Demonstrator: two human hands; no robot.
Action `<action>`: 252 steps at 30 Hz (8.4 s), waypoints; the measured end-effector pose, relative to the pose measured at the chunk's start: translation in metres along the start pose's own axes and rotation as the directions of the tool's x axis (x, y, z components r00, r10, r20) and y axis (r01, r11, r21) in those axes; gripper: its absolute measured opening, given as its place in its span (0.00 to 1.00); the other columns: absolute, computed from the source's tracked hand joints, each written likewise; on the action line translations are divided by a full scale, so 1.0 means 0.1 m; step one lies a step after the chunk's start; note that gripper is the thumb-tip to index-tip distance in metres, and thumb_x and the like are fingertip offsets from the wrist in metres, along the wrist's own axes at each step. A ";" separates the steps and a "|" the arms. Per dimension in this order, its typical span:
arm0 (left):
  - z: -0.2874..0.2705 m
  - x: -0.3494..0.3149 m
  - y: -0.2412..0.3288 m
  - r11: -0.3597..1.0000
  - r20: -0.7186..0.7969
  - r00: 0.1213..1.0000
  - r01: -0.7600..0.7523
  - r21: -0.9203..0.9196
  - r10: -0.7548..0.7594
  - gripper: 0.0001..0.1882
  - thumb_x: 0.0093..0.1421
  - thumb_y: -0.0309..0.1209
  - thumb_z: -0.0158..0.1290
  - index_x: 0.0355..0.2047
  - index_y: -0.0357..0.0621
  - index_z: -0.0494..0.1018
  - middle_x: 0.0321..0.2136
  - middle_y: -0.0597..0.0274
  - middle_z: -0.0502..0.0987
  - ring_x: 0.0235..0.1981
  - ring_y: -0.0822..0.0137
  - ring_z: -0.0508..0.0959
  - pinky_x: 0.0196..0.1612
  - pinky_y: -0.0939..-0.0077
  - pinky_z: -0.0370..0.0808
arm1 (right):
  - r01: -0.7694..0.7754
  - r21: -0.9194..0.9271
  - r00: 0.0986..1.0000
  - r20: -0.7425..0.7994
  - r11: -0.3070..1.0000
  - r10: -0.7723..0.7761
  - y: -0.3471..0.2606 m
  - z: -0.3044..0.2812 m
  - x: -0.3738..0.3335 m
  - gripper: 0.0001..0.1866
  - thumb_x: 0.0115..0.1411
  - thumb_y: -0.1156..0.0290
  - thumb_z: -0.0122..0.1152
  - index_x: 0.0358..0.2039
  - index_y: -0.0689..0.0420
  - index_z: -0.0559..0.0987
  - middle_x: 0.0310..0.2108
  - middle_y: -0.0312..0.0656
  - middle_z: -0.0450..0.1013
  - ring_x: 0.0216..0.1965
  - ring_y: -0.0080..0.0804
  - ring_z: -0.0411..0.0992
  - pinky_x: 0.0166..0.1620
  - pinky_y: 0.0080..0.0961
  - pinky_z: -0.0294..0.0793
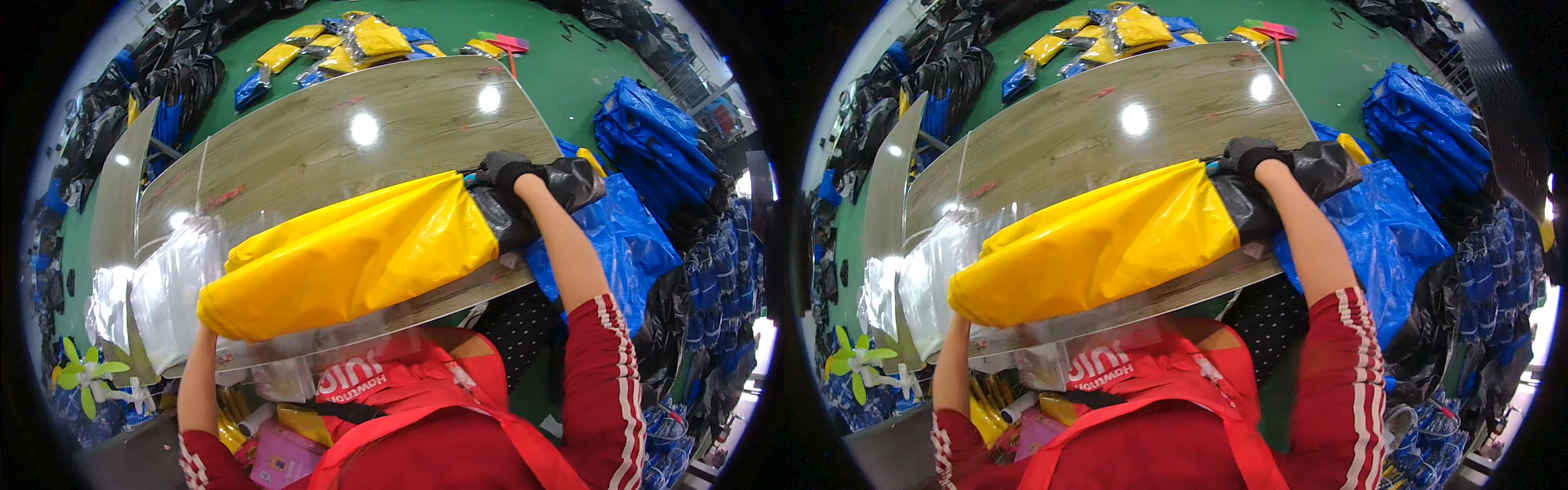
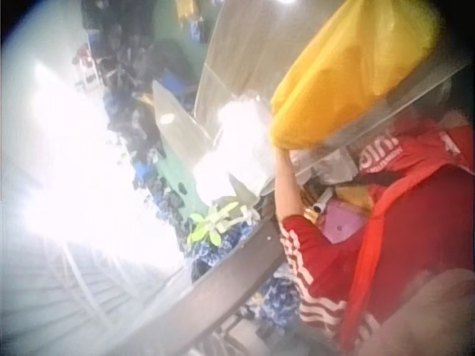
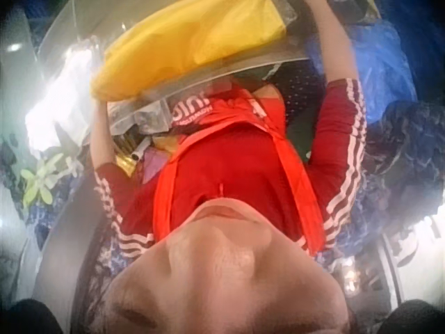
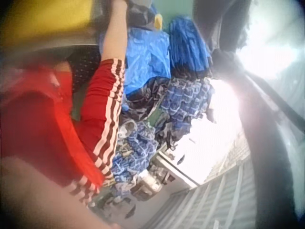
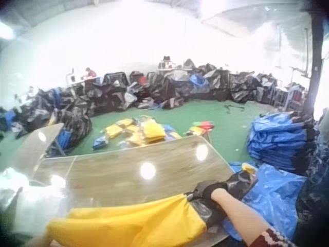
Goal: The person folds yellow and blue delivery bags on a table, then places each folded bag into a clear plastic bag. The person repeats this sequence for multiple bags, alternating between yellow and blue items.
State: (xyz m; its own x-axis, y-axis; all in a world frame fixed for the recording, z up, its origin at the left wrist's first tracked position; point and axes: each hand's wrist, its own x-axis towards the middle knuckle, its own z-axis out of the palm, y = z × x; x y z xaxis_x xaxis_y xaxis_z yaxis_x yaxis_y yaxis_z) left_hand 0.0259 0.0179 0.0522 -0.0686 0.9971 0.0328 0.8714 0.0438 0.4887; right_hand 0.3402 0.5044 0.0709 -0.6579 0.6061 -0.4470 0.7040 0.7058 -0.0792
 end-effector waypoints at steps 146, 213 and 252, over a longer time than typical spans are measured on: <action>1.25 1.53 2.39 0.390 -0.015 0.884 0.191 -0.901 -0.467 0.28 0.66 0.49 0.45 0.57 0.40 0.67 0.50 0.50 0.73 0.51 0.53 0.71 0.54 0.66 0.67 | 0.520 0.812 0.841 -0.431 -0.265 0.327 0.00 1.69 -2.29 0.23 0.61 0.69 0.61 0.55 0.59 0.71 0.50 0.43 0.74 0.47 0.40 0.75 0.52 0.34 0.74; 0.92 0.09 1.73 0.984 -0.340 0.929 0.104 -0.142 -0.147 0.21 0.59 0.28 0.54 0.53 0.39 0.66 0.58 0.48 0.68 0.61 0.46 0.64 0.67 0.53 0.54 | 0.064 0.991 0.968 -0.033 0.117 -0.249 -1.29 1.27 -1.52 0.19 0.61 0.58 0.63 0.38 0.65 0.78 0.34 0.41 0.79 0.35 0.24 0.73 0.39 0.24 0.73; 1.12 -0.46 2.01 -0.195 0.461 0.757 0.420 -0.886 -0.462 0.30 0.56 0.33 0.62 0.57 0.39 0.66 0.47 0.60 0.76 0.45 0.69 0.76 0.49 0.73 0.73 | -0.154 0.970 0.968 0.110 -0.189 -0.226 -1.15 1.91 -2.84 0.32 0.62 0.56 0.61 0.60 0.60 0.65 0.55 0.46 0.69 0.57 0.32 0.66 0.59 0.29 0.65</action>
State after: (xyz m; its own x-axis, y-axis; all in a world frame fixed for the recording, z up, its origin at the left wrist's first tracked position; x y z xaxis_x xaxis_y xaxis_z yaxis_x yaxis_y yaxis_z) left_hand 0.2587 -0.0122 0.0508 -0.2305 0.7637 -0.6031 -0.6296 0.3555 0.6908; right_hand 0.4977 0.1809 0.0370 -0.7668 0.3868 -0.5123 0.2276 -0.5824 -0.7804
